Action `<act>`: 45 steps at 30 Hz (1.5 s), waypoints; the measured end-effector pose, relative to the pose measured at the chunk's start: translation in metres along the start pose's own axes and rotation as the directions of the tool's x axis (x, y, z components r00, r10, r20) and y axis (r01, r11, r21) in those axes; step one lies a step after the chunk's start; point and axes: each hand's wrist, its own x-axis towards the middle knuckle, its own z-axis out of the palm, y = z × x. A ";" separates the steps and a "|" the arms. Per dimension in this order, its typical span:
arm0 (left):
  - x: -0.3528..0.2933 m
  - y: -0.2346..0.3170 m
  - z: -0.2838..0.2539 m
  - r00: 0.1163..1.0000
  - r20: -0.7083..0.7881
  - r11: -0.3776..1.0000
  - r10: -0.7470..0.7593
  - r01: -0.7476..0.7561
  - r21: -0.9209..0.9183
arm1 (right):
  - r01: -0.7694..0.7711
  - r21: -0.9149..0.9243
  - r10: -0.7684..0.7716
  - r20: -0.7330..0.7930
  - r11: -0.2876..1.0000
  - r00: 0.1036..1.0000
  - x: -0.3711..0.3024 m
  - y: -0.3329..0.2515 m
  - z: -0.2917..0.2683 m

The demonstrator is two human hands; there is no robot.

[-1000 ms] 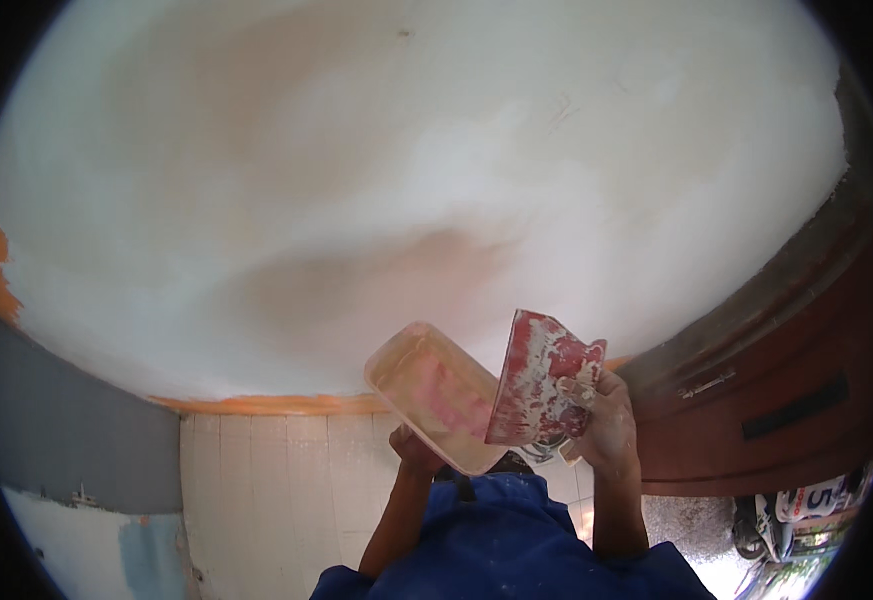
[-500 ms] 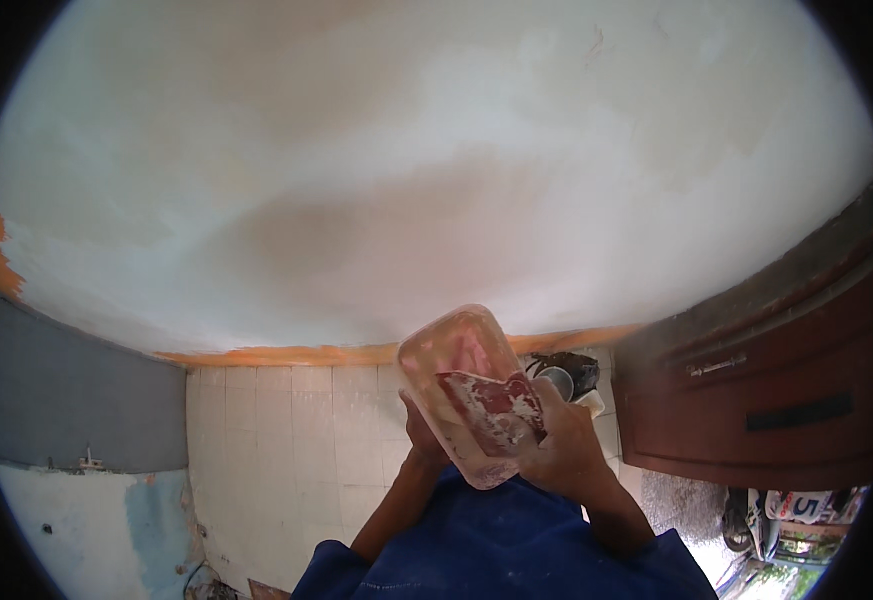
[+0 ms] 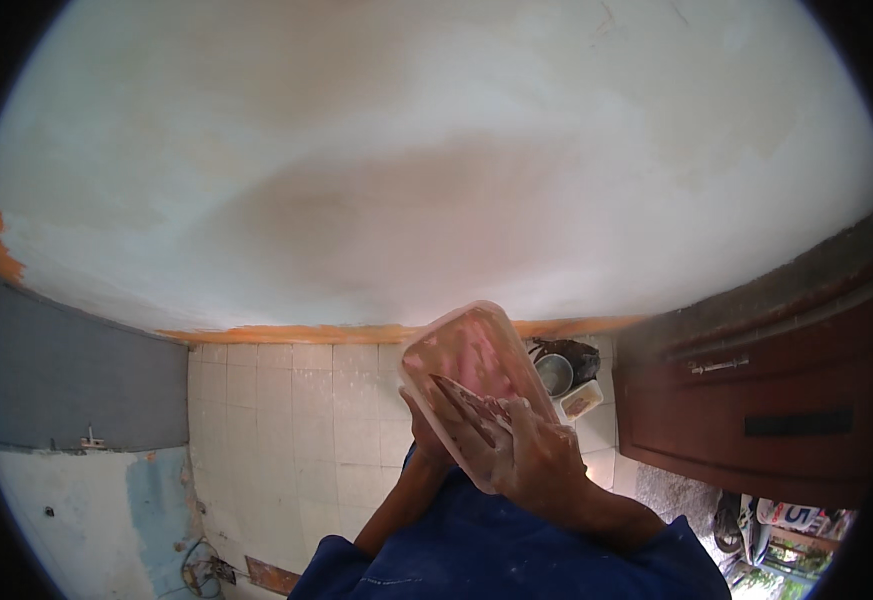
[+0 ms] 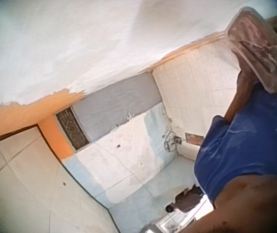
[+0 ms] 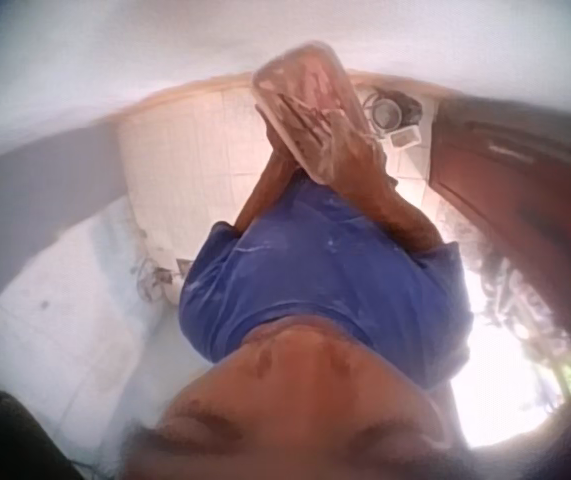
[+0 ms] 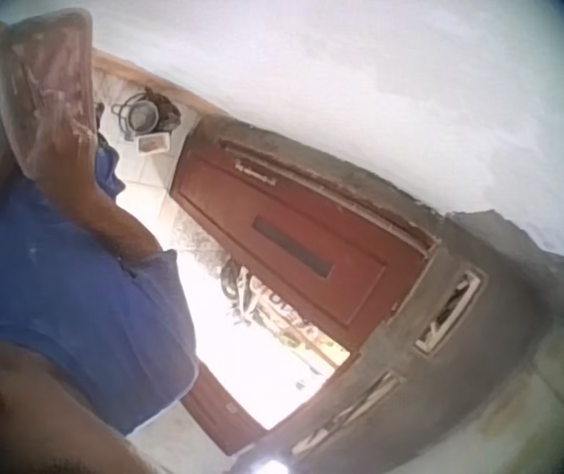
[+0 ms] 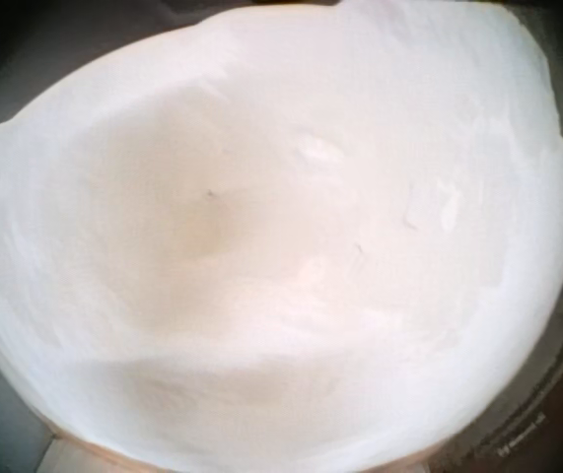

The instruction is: The person applies plaster to a wall using a putty knife and a plastic container, smoothing the material across the surface.

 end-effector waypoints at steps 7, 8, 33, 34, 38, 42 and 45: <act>-0.002 -0.020 -0.009 0.998 -0.010 0.984 -0.069 0.070 0.161 | -0.124 -0.038 0.126 0.056 0.992 0.991 0.003 0.021 0.002; -0.003 -0.022 -0.008 0.997 0.011 0.984 -0.079 0.076 0.162 | -0.176 -0.020 0.177 0.081 0.984 0.981 0.002 0.020 0.001; 0.004 -0.025 -0.012 0.980 0.197 0.979 -0.039 -0.001 0.202 | -0.313 0.305 0.242 0.248 0.899 0.938 0.011 0.072 -0.012; 0.004 -0.024 -0.012 0.984 0.171 0.970 -0.054 0.011 0.244 | -0.296 0.292 0.230 0.237 0.910 0.944 0.011 0.073 -0.013; 0.010 -0.024 -0.017 0.958 0.283 0.987 -0.054 0.095 -0.133 | -0.398 0.441 0.290 0.292 0.805 0.911 0.015 0.070 -0.025; 0.013 -0.018 -0.002 0.966 0.240 0.953 -0.094 0.158 -0.260 | -0.465 0.565 0.333 0.327 0.681 0.885 0.019 0.065 -0.034; 0.011 -0.010 0.007 0.993 0.025 0.990 -0.112 0.109 0.084 | -0.507 0.695 0.386 0.341 0.510 0.857 0.018 0.065 -0.035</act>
